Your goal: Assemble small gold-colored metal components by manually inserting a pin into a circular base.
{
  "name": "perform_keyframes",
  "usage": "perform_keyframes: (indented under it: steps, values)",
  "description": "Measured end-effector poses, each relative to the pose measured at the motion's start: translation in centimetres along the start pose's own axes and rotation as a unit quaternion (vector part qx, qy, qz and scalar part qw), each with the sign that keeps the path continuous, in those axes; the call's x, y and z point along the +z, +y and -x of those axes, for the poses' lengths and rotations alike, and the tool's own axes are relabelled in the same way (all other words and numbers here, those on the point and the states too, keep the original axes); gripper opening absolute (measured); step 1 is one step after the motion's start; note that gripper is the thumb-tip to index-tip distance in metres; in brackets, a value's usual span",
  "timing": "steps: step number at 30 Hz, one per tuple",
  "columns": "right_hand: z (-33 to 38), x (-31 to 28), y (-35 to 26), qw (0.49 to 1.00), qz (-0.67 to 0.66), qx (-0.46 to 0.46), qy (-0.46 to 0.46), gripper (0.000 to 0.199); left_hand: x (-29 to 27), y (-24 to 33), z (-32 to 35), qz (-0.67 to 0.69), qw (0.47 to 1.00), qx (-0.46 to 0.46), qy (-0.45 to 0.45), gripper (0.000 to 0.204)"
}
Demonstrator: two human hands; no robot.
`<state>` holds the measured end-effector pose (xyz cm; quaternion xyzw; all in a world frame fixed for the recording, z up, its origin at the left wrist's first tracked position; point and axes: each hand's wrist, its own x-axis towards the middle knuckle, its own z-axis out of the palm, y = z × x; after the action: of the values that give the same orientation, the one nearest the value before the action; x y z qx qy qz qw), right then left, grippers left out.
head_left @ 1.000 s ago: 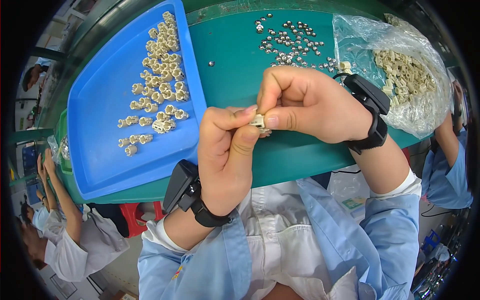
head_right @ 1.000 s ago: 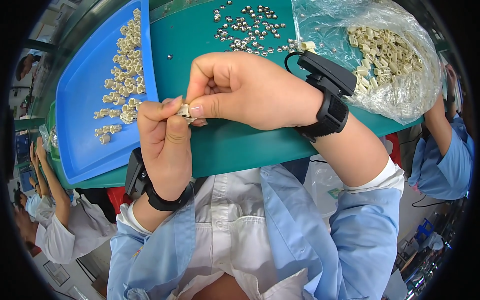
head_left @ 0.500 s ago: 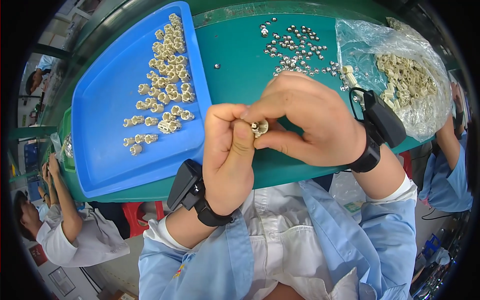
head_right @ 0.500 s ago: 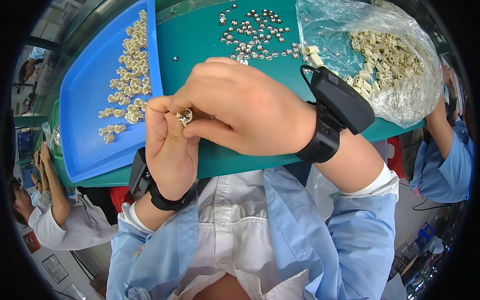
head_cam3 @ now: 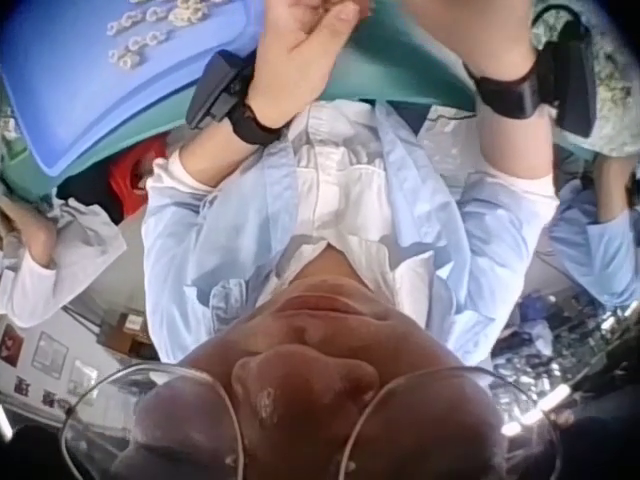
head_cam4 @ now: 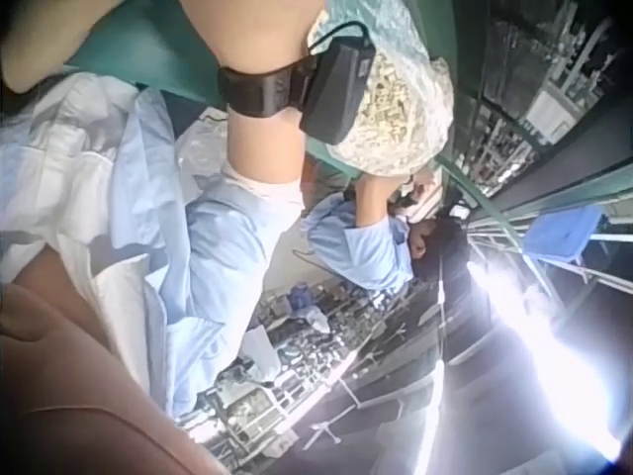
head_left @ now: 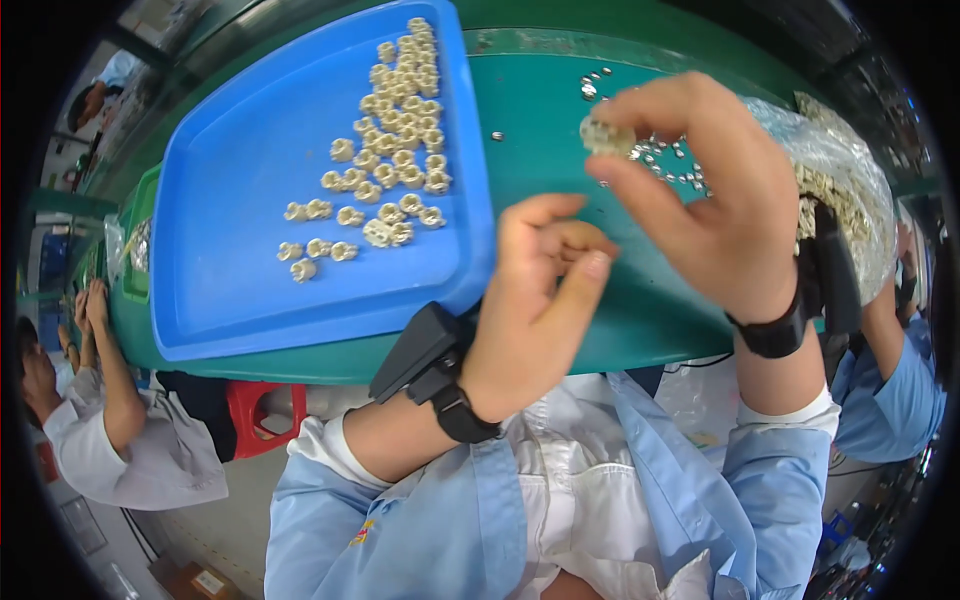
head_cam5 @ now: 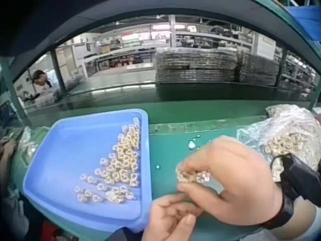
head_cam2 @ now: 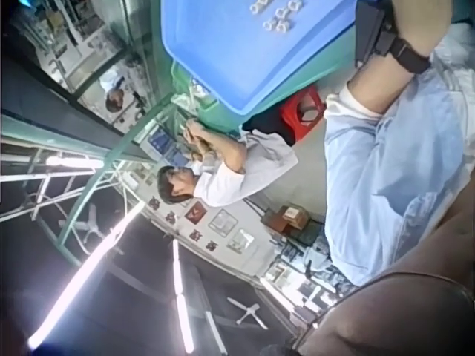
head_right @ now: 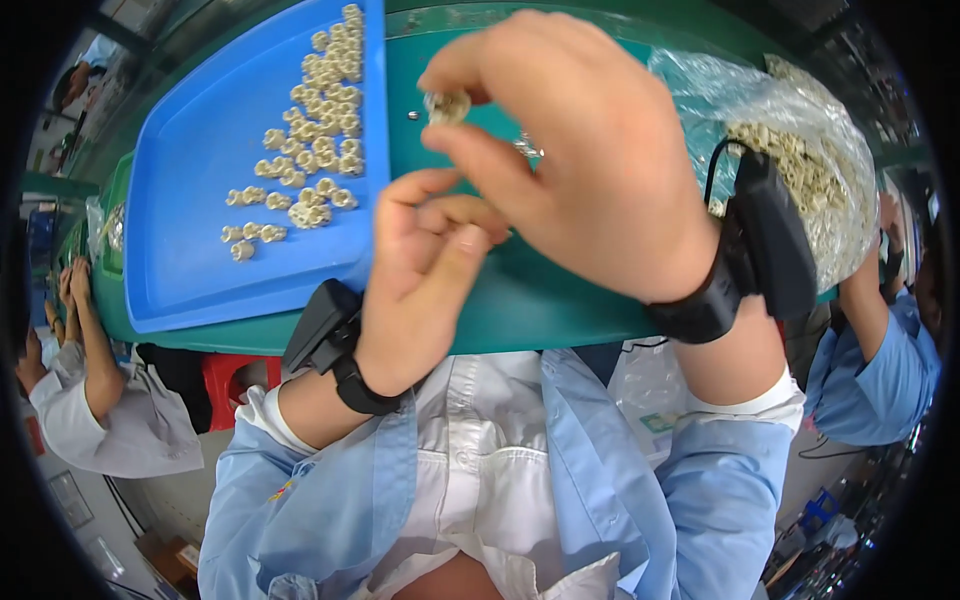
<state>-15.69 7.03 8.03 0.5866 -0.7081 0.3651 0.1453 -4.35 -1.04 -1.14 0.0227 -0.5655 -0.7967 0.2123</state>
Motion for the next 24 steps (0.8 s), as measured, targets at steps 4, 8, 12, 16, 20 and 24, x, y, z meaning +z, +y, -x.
perform_keyframes:
  steps: [4,8,12,16,20,24]
  values:
    - [-3.6,2.5,-0.6,0.998,0.001,0.025,-0.058,0.021,-0.2,0.3,0.7,-0.043,0.997,0.001,-0.057,0.03]
    - [-6.9,6.4,-0.1,0.99,-0.02,-0.004,-0.143,0.019,-1.2,1.2,1.7,-0.119,0.989,0.037,-0.083,0.024]
    - [-10.2,9.9,-1.3,0.976,0.039,0.014,-0.212,0.021,-2.2,1.4,3.0,-0.163,0.982,0.06,-0.079,0.016]
    - [-12.6,12.8,-1.6,0.959,0.059,0.077,-0.268,0.023,-2.6,1.6,3.3,-0.114,0.991,0.042,-0.062,0.011]
    - [-12.6,15.3,0.8,0.945,0.092,0.087,-0.303,0.019,-2.6,2.0,3.1,-0.126,0.987,0.05,-0.086,0.007]
    - [-12.2,15.1,1.2,0.939,0.14,0.048,-0.31,0.023,-2.8,2.0,3.1,-0.157,0.978,0.095,-0.099,0.007]
